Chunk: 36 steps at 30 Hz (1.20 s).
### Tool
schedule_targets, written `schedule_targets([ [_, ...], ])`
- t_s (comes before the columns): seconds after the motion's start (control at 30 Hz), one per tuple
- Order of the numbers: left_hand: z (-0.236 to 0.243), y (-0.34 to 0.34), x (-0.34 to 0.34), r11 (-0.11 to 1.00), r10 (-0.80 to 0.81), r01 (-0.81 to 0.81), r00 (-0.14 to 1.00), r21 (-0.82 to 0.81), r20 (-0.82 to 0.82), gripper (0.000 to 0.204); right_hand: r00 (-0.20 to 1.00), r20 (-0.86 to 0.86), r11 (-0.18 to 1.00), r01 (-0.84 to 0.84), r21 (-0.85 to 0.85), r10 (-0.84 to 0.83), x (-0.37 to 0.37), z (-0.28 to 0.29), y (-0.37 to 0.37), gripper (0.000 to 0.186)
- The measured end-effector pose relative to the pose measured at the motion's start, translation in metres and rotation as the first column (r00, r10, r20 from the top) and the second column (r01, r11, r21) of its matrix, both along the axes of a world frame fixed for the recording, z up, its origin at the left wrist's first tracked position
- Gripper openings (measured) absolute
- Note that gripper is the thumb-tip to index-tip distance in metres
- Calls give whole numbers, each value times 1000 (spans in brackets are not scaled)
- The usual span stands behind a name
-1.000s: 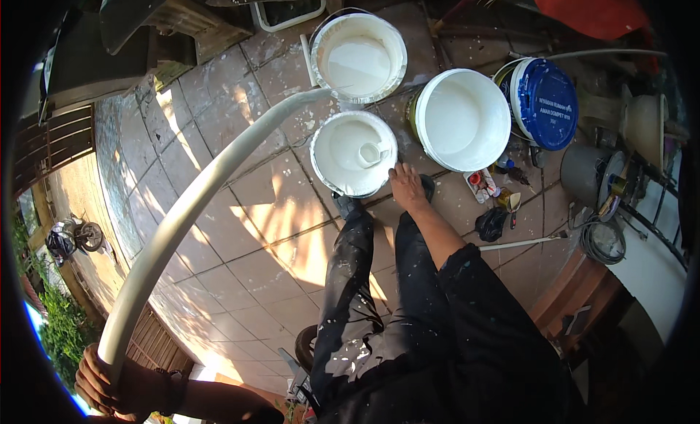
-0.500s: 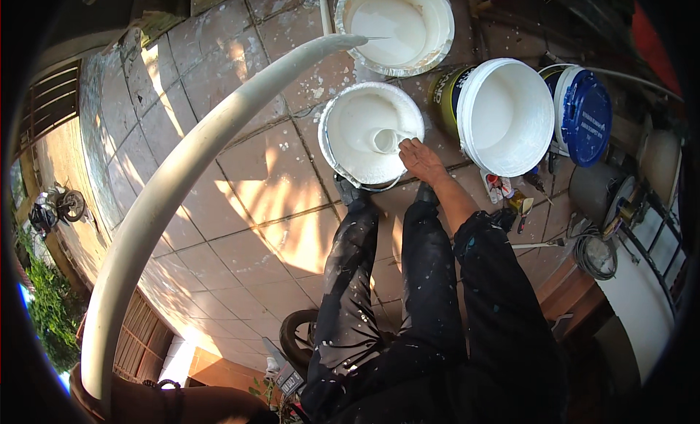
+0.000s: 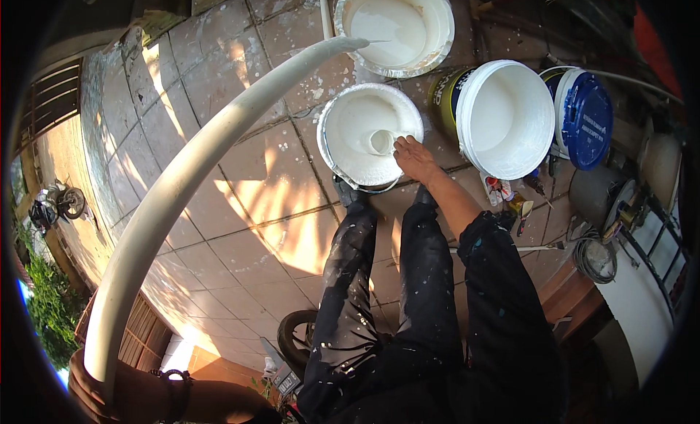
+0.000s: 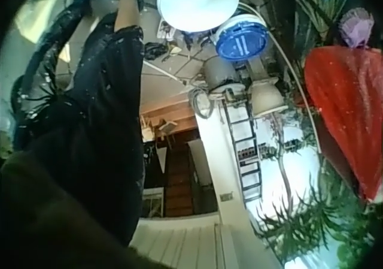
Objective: Pouring paint into buckets and stirring the mixture with a pipe.
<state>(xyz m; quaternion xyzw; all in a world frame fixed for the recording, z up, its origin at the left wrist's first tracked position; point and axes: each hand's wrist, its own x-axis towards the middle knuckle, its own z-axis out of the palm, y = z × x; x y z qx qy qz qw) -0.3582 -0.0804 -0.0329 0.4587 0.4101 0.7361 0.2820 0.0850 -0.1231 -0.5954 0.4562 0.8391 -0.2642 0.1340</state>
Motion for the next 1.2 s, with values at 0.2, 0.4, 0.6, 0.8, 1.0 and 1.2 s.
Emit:
schedule_targets([
  [0.2, 4, -27, -27, 596, 703, -801, 552, -51, -449, 25, 911, 100, 901, -411, 137, 400, 10, 0, 2, 18],
  [0.4, 13, -18, -11, 993, -6, 12, 999, -120, 49, 23, 863, 105, 832, -505, 229, 495, 20, -10, 5, 18],
  [0.6, 5, -4, 10, 971, -223, 239, 932, -20, 285, 23, 824, -5, 800, -548, 246, 566, -9, 28, 13, 16],
  [0.8, -5, 9, 28, 999, -42, 47, 976, -17, 213, 26, 849, -51, 808, -482, 339, 527, -39, 50, 16, 14],
  [1.0, 13, 7, 33, 998, -51, 58, 975, -28, 214, 27, 874, -161, 849, -377, 371, 459, -91, 58, 22, 12],
  [1.2, 1, -2, 10, 974, -206, 225, 926, -24, 317, 27, 901, -148, 893, -360, 272, 408, -90, 36, 15, 7],
])
